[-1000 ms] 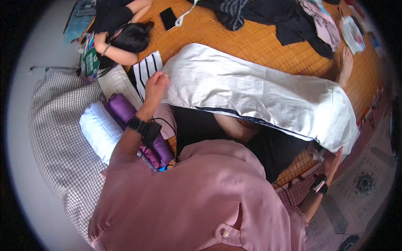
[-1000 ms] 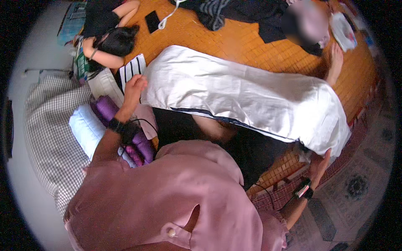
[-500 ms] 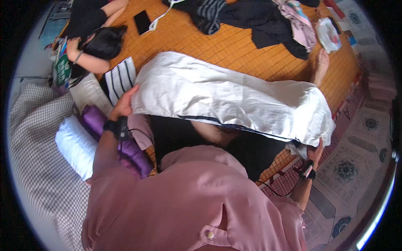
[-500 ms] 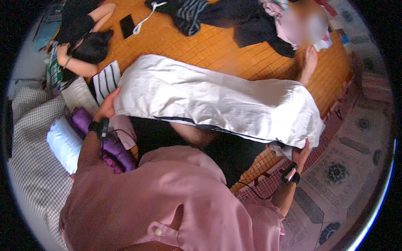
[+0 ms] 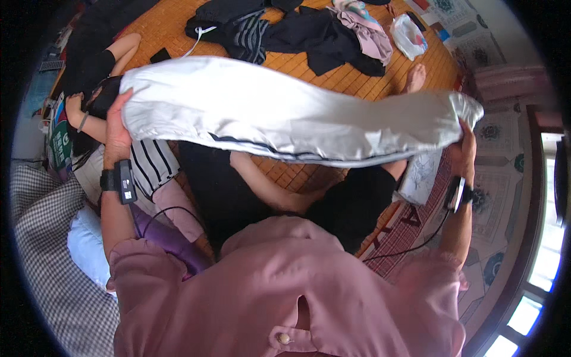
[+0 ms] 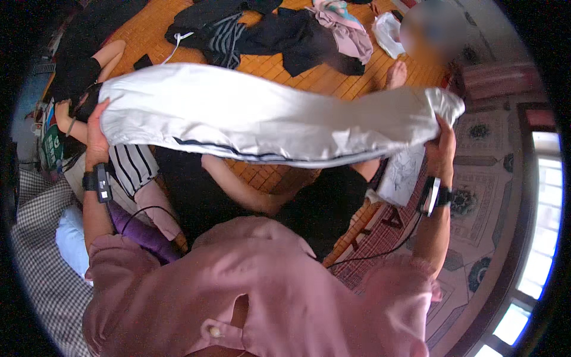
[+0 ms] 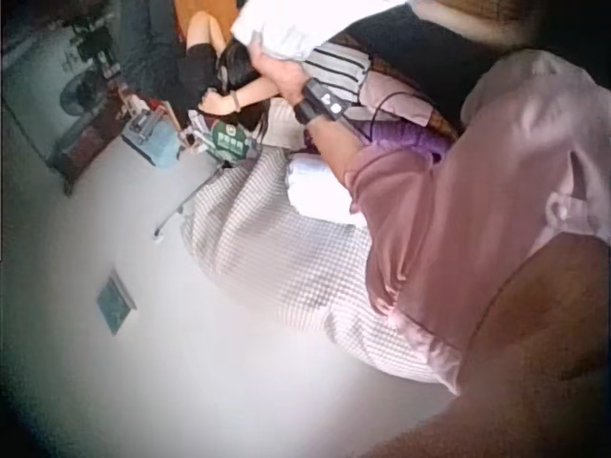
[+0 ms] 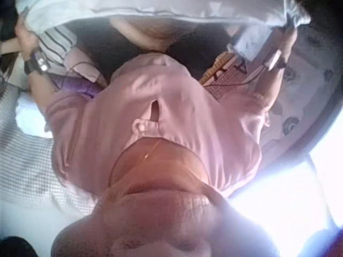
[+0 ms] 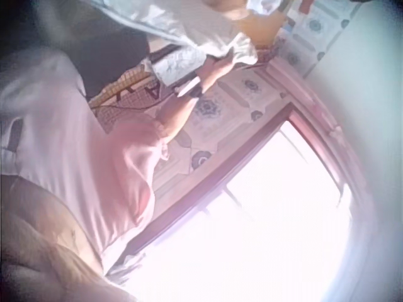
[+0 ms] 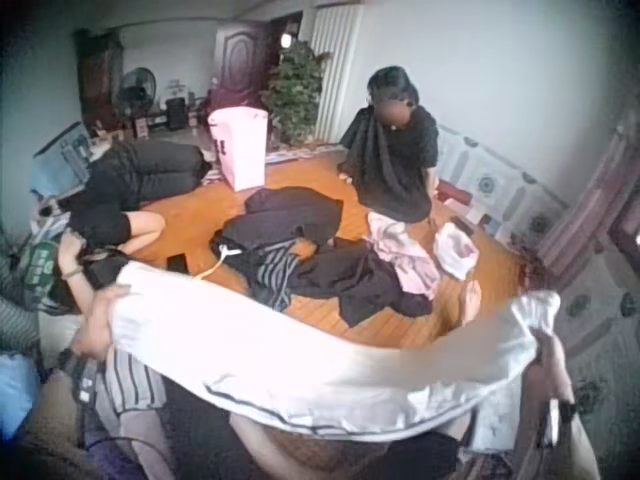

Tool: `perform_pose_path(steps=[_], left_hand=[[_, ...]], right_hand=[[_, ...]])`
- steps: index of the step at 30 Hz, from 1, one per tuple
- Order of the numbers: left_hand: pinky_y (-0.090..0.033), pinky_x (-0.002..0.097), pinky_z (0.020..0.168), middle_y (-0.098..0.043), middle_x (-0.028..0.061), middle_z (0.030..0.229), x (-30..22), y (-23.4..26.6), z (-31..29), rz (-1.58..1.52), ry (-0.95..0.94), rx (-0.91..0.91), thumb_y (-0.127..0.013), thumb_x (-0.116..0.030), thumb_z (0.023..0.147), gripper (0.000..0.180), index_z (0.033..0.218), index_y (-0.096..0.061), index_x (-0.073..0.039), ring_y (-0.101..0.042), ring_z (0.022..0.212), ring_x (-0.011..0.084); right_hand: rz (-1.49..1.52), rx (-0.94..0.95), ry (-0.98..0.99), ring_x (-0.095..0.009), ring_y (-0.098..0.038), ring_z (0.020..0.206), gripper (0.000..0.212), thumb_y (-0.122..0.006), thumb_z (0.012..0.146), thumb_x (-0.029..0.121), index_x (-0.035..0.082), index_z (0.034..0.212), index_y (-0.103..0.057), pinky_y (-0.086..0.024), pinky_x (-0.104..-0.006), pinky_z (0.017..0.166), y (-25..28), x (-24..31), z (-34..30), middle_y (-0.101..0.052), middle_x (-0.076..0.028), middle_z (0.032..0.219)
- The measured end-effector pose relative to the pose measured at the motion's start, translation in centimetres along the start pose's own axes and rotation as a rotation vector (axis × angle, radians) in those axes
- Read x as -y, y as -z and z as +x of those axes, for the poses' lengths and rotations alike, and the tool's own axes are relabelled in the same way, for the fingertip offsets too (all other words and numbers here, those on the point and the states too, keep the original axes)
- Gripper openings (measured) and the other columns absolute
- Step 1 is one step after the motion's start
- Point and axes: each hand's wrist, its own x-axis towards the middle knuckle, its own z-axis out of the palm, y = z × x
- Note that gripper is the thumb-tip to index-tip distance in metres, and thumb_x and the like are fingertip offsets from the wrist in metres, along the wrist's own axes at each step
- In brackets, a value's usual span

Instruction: The person folds white track pants by hand while sitting on a bamboo mat.

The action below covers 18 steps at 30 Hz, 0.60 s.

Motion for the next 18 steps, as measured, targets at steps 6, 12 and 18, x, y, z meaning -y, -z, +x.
perform_pose_path(steps=[6,12,18], left_hand=[[-0.043,0.034,0.087,-0.056,0.0127,0.109,-4.2,3.3,-1.4,0.041,-0.141,-0.07,-0.056,-0.015,0.079,0.04,0.115,-0.048,0.002,-0.056,0.097,0.0243],[-0.045,0.0301,0.081,-0.057,0.0094,0.101,-0.6,8.4,3.8,0.443,-0.187,-0.069,-0.052,-0.012,0.079,0.035,0.111,-0.049,0.002,-0.057,0.09,0.0205],[-0.045,0.0331,0.082,-0.057,0.0112,0.102,1.9,14.4,5.8,0.382,0.014,-0.239,-0.054,-0.012,0.078,0.032,0.107,-0.052,0.001,-0.057,0.092,0.0239]], right_hand=[[-0.007,0.075,0.165,-0.021,-0.057,0.092,0.029,-0.054,0.081,0.012,-0.001,0.107,-0.052,-0.048,-0.0338,0.078,-6.0,-1.6,1.4,-0.058,-0.012,0.103],[-0.297,-0.019,0.181,-0.013,-0.056,0.081,0.034,-0.052,0.083,0.015,0.013,0.116,-0.046,-0.047,-0.0252,0.068,1.8,-11.1,6.0,-0.058,-0.004,0.096],[-1.331,0.598,0.093,-0.021,-0.058,0.086,0.041,-0.061,0.074,0.01,0.007,0.113,-0.05,-0.047,-0.0323,0.074,-12.3,-18.4,2.0,-0.058,-0.012,0.099]])
